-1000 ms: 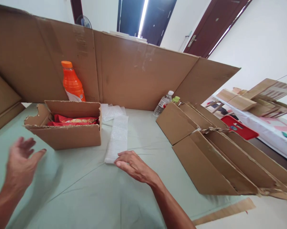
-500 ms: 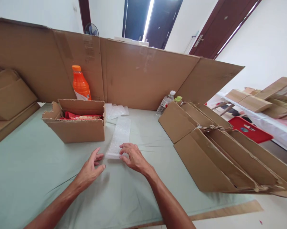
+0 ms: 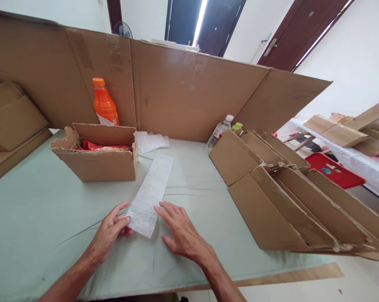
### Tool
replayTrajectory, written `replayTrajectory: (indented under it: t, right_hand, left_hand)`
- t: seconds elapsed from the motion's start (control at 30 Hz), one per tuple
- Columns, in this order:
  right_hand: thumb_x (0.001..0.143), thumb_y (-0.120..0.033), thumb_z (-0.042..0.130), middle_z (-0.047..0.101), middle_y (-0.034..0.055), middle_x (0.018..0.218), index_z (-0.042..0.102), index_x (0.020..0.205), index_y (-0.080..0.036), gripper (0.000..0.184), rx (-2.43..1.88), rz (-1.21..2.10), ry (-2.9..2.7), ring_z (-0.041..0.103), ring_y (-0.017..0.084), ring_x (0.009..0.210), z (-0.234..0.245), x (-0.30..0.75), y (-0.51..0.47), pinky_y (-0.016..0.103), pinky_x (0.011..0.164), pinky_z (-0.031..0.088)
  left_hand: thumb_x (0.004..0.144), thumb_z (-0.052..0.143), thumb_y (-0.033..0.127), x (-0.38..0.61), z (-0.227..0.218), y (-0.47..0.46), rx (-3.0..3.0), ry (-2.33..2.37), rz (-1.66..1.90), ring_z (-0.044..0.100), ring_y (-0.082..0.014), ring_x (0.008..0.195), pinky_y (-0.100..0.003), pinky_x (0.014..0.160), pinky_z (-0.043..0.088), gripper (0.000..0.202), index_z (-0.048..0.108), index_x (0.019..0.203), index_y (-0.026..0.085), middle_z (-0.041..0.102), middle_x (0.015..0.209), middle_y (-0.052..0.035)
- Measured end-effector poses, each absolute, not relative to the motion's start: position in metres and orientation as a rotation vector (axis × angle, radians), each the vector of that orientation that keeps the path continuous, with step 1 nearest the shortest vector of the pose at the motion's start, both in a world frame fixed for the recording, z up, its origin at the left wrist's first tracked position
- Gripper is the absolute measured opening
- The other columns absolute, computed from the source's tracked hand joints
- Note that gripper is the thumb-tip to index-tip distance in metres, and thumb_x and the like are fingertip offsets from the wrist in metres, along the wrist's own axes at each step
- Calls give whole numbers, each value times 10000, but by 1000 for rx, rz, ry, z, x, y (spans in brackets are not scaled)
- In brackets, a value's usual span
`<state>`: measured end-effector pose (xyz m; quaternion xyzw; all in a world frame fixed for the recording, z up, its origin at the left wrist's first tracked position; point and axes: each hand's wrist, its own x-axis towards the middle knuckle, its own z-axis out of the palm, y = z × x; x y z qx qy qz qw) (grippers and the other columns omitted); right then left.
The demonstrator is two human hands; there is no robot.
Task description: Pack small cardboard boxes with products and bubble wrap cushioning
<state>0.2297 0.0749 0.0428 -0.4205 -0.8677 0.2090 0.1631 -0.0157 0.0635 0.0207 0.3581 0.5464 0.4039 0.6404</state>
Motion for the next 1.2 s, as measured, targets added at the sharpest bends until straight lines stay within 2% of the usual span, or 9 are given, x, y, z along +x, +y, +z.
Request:
replayTrajectory:
  t: [0.07, 0.17, 0.3, 0.4, 0.63, 0.8, 0.97, 1.1, 1.2]
  right_hand:
    - [707, -65, 596, 474, 126, 1517, 421, 1490, -223, 818, -1165, 548, -2466, 435, 282, 1384, 33, 216, 68, 496, 1108, 386]
    - [739, -26, 512, 675, 94, 1283, 593, 1319, -213, 615, -1142, 606, -2358, 597, 244, 1196, 20, 198, 70, 441, 1016, 457]
    - [839, -83, 489, 761, 44, 1090, 703, 1131, -240, 395, -1139, 860, -2225, 681, 209, 1009, 21, 193, 77, 391, 952, 485]
    - [903, -187, 521, 764, 31, 1084, 730, 1089, -246, 285, -1137, 1108, -2132, 683, 214, 997, 35, 195, 75, 362, 942, 480]
    - [956, -410, 508, 689, 8, 847, 700, 944, -196, 288, -1253, 1469, -1812, 619, 172, 760, 38, 189, 65, 267, 694, 474]
    - [902, -335, 537, 665, 18, 804, 643, 1105, -198, 266, -1425, 1301, -1700, 586, 169, 658, 21, 185, 73, 281, 599, 483]
    - [910, -240, 573, 667, 113, 1180, 537, 1296, -261, 388, -1436, 405, -1902, 641, 266, 1025, 32, 203, 51, 442, 886, 520]
    - [838, -167, 622, 591, 133, 1362, 502, 1354, -259, 537, -1250, 318, -2358, 552, 314, 1237, 35, 203, 32, 497, 980, 478]
    - [823, -103, 572, 561, 153, 1413, 546, 1315, -211, 505, -1269, 276, -2501, 517, 338, 1284, 23, 190, 38, 528, 978, 465]
  left_hand:
    - [809, 600, 499, -17, 21, 58, 858, 1237, 865, 607, -166, 625, -307, 666, 479, 786, 359, 1464, 138, 593, 718, 31]
    - [870, 527, 548, -28, 25, 53, 1130, 1360, 813, 637, -197, 732, -337, 725, 512, 694, 434, 1442, 167, 642, 816, -20]
    - [921, 473, 526, -44, 48, 65, 1571, 1528, 905, 564, -283, 1193, -424, 971, 484, 569, 525, 1393, 212, 595, 1318, -123]
    - [951, 455, 490, -44, 64, 84, 1769, 1222, 797, 448, -300, 1362, -475, 1140, 341, 511, 559, 1387, 245, 554, 1433, -105]
    - [985, 353, 566, -46, 41, 79, 1388, 977, 560, 601, -255, 1162, -403, 1041, 419, 596, 417, 1501, 276, 677, 1210, -80]
    - [861, 577, 373, -40, 14, 67, 1266, 1143, 642, 559, -170, 721, -289, 683, 439, 745, 312, 1535, 198, 602, 813, 3]
    - [830, 507, 278, -23, 8, 78, 1345, 1408, 665, 430, -149, 600, -272, 596, 353, 667, 401, 1479, 169, 461, 653, 63]
    - [827, 485, 271, -23, 8, 82, 1374, 1420, 634, 452, -156, 602, -273, 600, 365, 658, 412, 1472, 166, 486, 652, 56]
    - [830, 490, 284, -24, 6, 82, 1392, 1390, 634, 465, -155, 605, -268, 595, 362, 658, 415, 1473, 169, 514, 666, 49]
